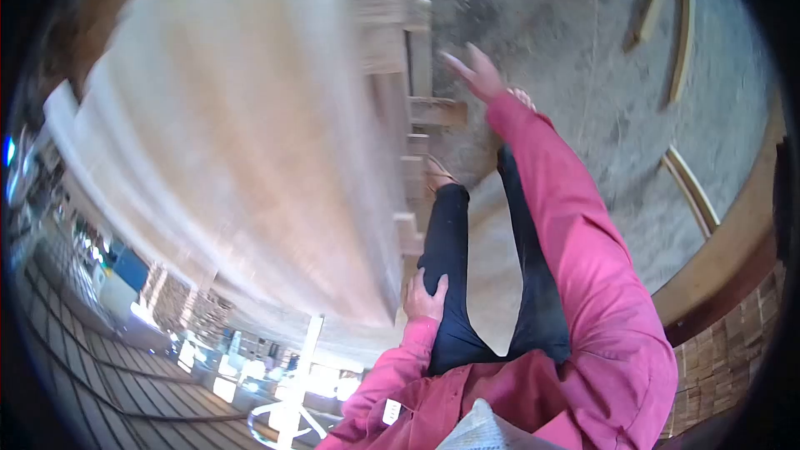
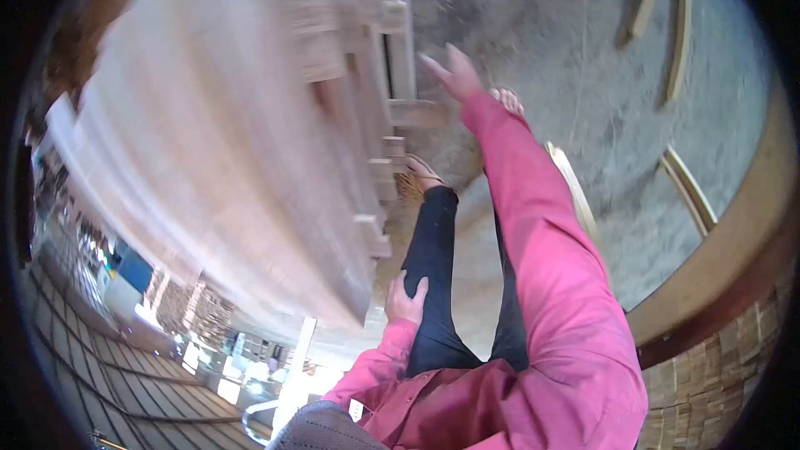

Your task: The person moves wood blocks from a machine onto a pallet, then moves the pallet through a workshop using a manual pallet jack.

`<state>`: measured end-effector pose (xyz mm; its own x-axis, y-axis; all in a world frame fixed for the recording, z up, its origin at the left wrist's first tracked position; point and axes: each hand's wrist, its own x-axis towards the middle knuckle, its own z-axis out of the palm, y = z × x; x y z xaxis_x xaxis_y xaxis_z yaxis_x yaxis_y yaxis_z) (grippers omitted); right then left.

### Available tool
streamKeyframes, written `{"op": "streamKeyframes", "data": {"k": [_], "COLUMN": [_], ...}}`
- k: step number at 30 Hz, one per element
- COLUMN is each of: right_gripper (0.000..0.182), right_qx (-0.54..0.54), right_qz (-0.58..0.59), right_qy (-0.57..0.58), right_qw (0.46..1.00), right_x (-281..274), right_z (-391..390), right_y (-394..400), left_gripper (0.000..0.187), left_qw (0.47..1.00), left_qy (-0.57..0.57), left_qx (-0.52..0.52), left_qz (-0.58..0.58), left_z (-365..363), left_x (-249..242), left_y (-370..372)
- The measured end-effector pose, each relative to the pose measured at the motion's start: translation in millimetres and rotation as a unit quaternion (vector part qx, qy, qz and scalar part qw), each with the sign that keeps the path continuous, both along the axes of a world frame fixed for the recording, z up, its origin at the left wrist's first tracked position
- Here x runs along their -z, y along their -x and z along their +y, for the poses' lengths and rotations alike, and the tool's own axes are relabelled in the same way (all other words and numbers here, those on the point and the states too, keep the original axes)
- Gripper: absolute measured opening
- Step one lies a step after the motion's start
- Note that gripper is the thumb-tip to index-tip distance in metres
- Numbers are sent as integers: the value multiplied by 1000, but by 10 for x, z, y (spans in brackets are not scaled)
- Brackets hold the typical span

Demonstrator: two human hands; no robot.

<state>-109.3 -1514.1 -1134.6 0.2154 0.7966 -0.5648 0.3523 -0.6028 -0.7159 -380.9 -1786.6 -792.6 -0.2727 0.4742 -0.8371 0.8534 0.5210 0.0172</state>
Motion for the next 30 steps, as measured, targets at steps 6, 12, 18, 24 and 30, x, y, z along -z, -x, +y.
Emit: {"op": "streamKeyframes", "data": {"k": [6,12,18,24,30], "right_gripper": [76,77,80,59,47], "right_qx": [5,-31,-187,-312,-176], "right_qz": [-100,-99,-164,-124,103], "right_qy": [205,148,202,11,117], "right_qw": [974,984,947,942,972], "right_x": [-1767,-4099,-5012,-4663,-4740], "right_z": [-1466,-2769,-3448,-2953,-2619], "right_y": [-549,-234,0,110,256], "left_gripper": [81,82,78,78,51], "left_qw": [995,973,949,889,748], "left_qy": [43,26,-63,-211,-340], "left_qx": [58,-47,-236,-395,-567], "left_qz": [-71,-223,-200,-99,63], "left_z": [-305,-534,-1181,-2947,-4430], "left_x": [-419,-1574,-2632,-2473,-3052], "left_y": [468,1042,1644,2217,2454]}}
